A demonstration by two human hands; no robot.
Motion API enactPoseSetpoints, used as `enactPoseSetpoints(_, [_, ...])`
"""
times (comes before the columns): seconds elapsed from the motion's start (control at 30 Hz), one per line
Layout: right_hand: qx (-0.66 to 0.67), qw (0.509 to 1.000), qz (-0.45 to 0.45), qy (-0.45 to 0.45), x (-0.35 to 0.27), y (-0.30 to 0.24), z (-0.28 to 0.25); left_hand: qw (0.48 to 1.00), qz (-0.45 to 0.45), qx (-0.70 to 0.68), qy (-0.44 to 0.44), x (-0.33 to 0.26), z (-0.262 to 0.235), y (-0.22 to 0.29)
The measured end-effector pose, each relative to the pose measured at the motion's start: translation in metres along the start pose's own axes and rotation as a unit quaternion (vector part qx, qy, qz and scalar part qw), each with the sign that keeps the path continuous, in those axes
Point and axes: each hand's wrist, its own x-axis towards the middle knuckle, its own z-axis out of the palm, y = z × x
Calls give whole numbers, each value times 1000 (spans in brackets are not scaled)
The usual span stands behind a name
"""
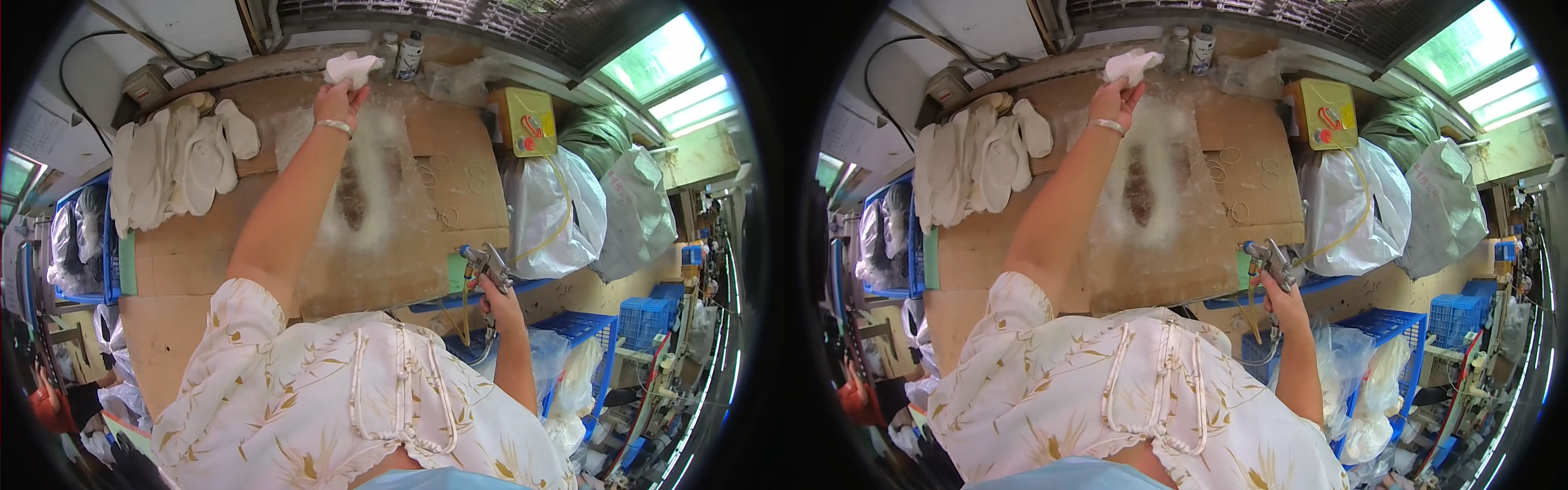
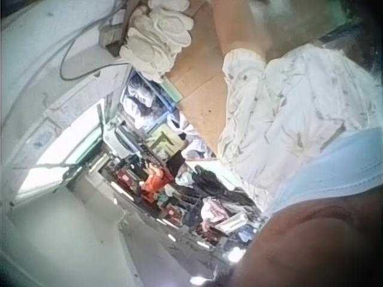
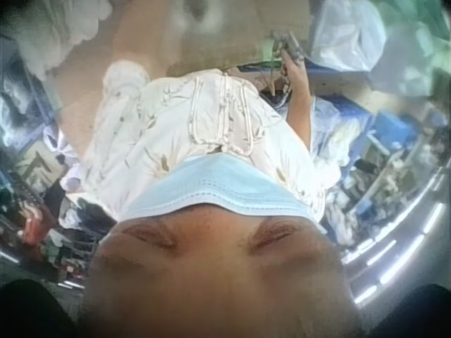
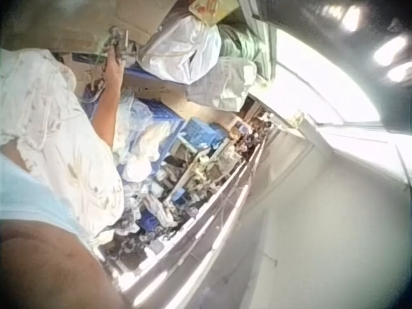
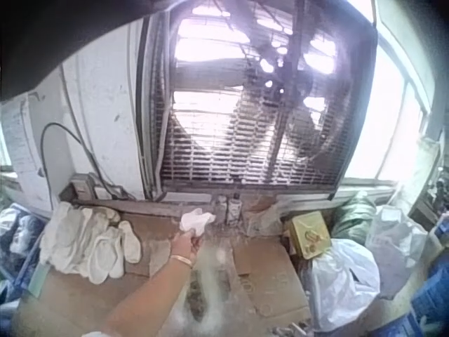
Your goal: Spraying adhesive or coating onto white shoe insole components using a pneumatic spray gun.
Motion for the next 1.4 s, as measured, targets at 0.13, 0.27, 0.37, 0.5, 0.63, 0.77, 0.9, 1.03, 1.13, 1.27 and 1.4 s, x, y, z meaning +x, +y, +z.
enactPoseSetpoints(0.13, [41,999,7,17,-15,-3,3,998,-49,-30,-6,-5,-70,-44])
enactPoseSetpoints(0.27, [28,1000,0,12,-18,-1,3,991,-115,-25,61,-42,-141,-95])
enactPoseSetpoints(0.37, [23,1000,13,14,-22,1,1,981,-153,-8,118,-79,-171,-118])
enactPoseSetpoints(0.5, [17,1000,-8,25,-20,2,0,970,-157,76,169,-114,-193,-132])
enactPoseSetpoints(0.63, [-51,995,-35,81,-18,-22,-14,946,-185,197,182,-139,-206,-130])
enactPoseSetpoints(0.77, [-92,978,-107,151,-29,-74,-22,917,-223,280,179,-152,-227,-126])
enactPoseSetpoints(0.9, [-101,976,-154,114,-35,-93,2,905,-238,306,178,-158,-228,-124])
enactPoseSetpoints(1.03, [-169,980,-101,-31,-18,-62,51,909,-263,281,160,-155,-233,-123])
enactPoseSetpoints(1.13, [-197,970,-122,-76,-9,-47,89,915,-267,258,155,-157,-235,-122])
enactPoseSetpoints(1.27, [-249,950,-153,-115,5,-37,118,911,-279,256,163,-156,-230,-123])
enactPoseSetpoints(1.4, [-282,942,-139,-116,11,-40,139,910,-271,274,154,-155,-235,-124])
